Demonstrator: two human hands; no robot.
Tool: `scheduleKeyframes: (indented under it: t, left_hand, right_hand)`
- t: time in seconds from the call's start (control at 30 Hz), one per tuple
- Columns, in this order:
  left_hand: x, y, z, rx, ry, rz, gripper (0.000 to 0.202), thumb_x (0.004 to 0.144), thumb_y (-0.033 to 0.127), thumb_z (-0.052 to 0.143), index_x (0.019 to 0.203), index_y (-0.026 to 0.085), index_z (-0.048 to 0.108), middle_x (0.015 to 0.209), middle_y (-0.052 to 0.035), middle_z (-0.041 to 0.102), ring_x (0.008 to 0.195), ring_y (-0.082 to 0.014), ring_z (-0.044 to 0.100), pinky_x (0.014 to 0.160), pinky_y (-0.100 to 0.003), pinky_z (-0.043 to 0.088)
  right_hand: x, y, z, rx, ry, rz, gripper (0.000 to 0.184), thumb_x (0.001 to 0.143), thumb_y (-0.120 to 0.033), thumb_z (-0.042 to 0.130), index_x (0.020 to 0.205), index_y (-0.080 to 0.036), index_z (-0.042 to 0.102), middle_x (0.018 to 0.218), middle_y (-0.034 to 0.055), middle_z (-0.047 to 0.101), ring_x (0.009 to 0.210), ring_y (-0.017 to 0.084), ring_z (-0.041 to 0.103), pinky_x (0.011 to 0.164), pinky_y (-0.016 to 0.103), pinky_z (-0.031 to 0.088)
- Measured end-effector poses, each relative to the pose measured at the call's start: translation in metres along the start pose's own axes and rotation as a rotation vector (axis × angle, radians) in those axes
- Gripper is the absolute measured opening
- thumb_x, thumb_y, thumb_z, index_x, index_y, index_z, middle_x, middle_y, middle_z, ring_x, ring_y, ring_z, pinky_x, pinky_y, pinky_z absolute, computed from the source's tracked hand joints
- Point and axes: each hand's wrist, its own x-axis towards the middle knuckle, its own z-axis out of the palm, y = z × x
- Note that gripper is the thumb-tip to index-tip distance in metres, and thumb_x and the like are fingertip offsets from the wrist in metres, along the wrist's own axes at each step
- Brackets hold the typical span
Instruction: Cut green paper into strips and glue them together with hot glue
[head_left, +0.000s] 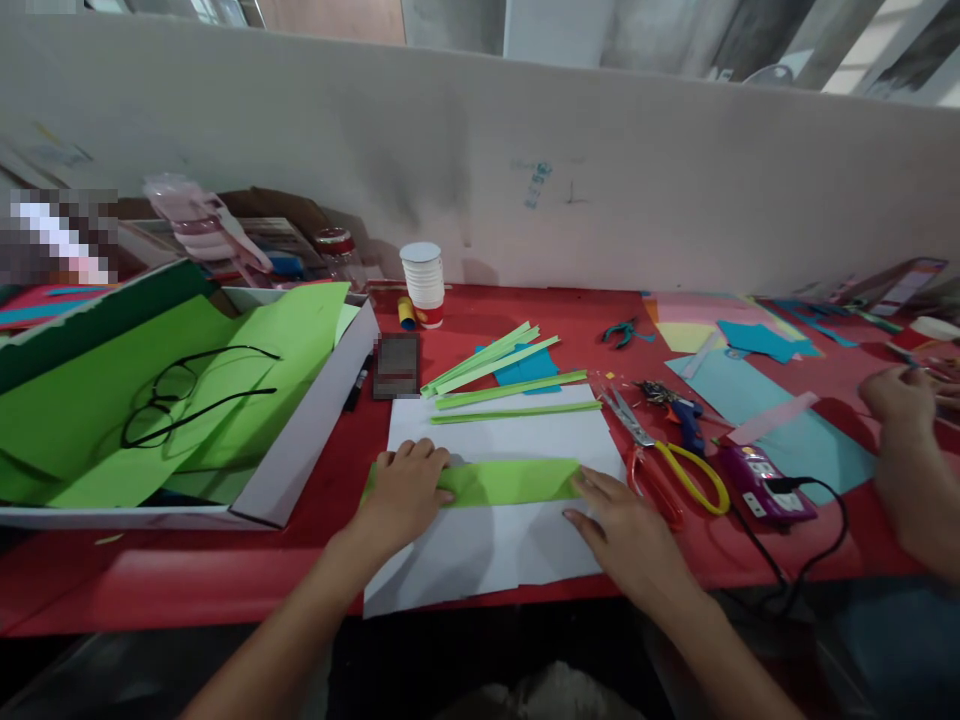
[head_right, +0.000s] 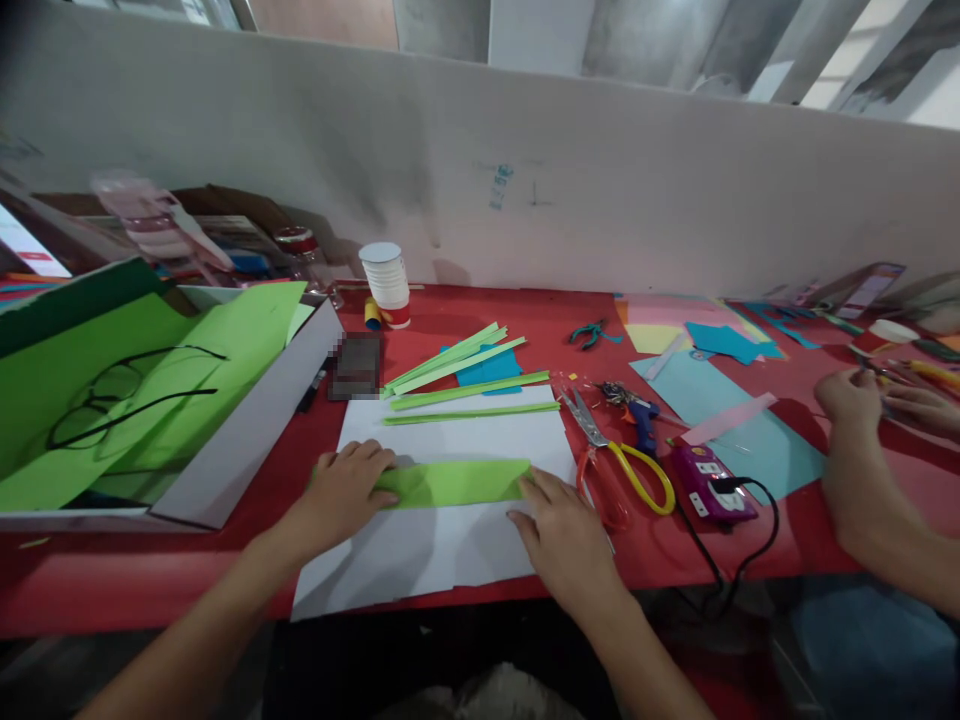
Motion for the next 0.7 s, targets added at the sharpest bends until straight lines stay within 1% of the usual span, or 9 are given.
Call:
scheduleKeyframes:
  t: [0.07,0.17,0.23,0.3,0.37,0.43,0.47,0.57,0.7]
  left_hand:
    - [-0.001,-0.002,-0.004,-0.060,-0.034,0.005,0.009,0.076,0.018,0.057,0.084,0.020,0.060,0.094,-0.0066,0.065,0.096,-0.0274,0.058,0.080,-0.040,0.038]
    - [-0.004,-0.006,-0.013,-0.243,-0.041,-0.082,0.005,0.075,0.019,0.057,0.080,0.022,0.057,0.075,-0.0003,0.064,0.078,-0.0213,0.061,0.075,-0.034,0.039]
    - [-0.003,-0.007,-0.020,-0.493,0.015,-0.165,0.015,0.073,0.024,0.059,0.088,0.022,0.058,0.076,0.0007,0.065,0.073,-0.0194,0.061,0.069,-0.030,0.041]
    - [0.003,-0.004,-0.026,-0.828,0.076,-0.204,0.028,0.068,0.030,0.065,0.093,0.021,0.059,0.086,-0.0013,0.068,0.078,-0.0195,0.062,0.068,-0.029,0.043]
    - [0.012,0.004,-0.030,-1.144,0.025,-0.215,0.033,0.062,0.035,0.071,0.088,0.018,0.062,0.084,-0.0026,0.068,0.075,-0.0192,0.062,0.067,-0.029,0.045]
    - [0.024,0.015,-0.031,-1.334,-0.119,-0.174,0.030,0.059,0.035,0.075,0.079,0.017,0.062,0.076,-0.0021,0.068,0.068,-0.0172,0.061,0.063,-0.028,0.046]
    - [0.029,0.019,-0.031,-1.395,-0.187,-0.138,0.029,0.059,0.034,0.076,0.079,0.017,0.063,0.075,-0.0020,0.068,0.066,-0.0161,0.061,0.063,-0.027,0.047]
    - [0.039,0.027,-0.028,-1.501,-0.351,-0.066,0.032,0.061,0.030,0.077,0.089,0.018,0.066,0.082,-0.0027,0.070,0.066,-0.0148,0.062,0.063,-0.027,0.049]
    - [0.040,0.020,-0.024,-1.442,-0.546,-0.106,0.028,0.060,0.031,0.078,0.082,0.017,0.067,0.072,-0.0032,0.071,0.056,-0.0141,0.060,0.055,-0.025,0.048]
  right_hand:
    - [0.008,0.008,-0.002,0.155,0.022,0.064,0.038,0.090,-0.032,0.050,0.123,-0.016,0.059,0.127,0.0142,0.060,0.116,0.028,0.057,0.095,0.045,0.049]
    - [0.023,0.013,-0.002,0.481,0.138,0.181,0.056,0.087,-0.038,0.055,0.138,-0.019,0.043,0.137,0.0157,0.050,0.117,0.028,0.055,0.092,0.044,0.051]
    - [0.035,0.009,-0.005,0.736,0.245,0.308,0.076,0.083,-0.044,0.059,0.146,-0.022,0.025,0.142,0.0176,0.042,0.114,0.026,0.057,0.086,0.041,0.054]
    - [0.052,-0.002,-0.011,0.980,0.255,0.418,0.087,0.078,-0.047,0.064,0.148,-0.024,0.018,0.142,0.0177,0.042,0.110,0.024,0.059,0.082,0.037,0.054]
    - [0.069,-0.017,-0.016,1.201,0.096,0.425,0.078,0.074,-0.047,0.069,0.140,-0.024,0.035,0.132,0.0146,0.052,0.100,0.021,0.063,0.077,0.032,0.054]
    - [0.086,-0.033,-0.018,1.352,-0.119,0.372,0.053,0.071,-0.046,0.070,0.115,-0.019,0.059,0.102,0.0099,0.067,0.079,0.017,0.066,0.065,0.027,0.052]
    - [0.094,-0.040,-0.017,1.375,-0.170,0.362,0.042,0.069,-0.047,0.071,0.097,-0.016,0.065,0.083,0.0068,0.069,0.067,0.015,0.064,0.058,0.025,0.048]
    - [0.109,-0.049,-0.015,1.409,-0.188,0.399,0.034,0.062,-0.046,0.076,0.068,-0.015,0.064,0.053,-0.0001,0.060,0.048,0.011,0.054,0.047,0.022,0.039]
    - [0.121,-0.036,-0.021,1.401,-0.215,0.430,0.032,0.057,-0.041,0.081,0.066,-0.013,0.067,0.052,0.0006,0.062,0.046,0.009,0.054,0.044,0.021,0.034]
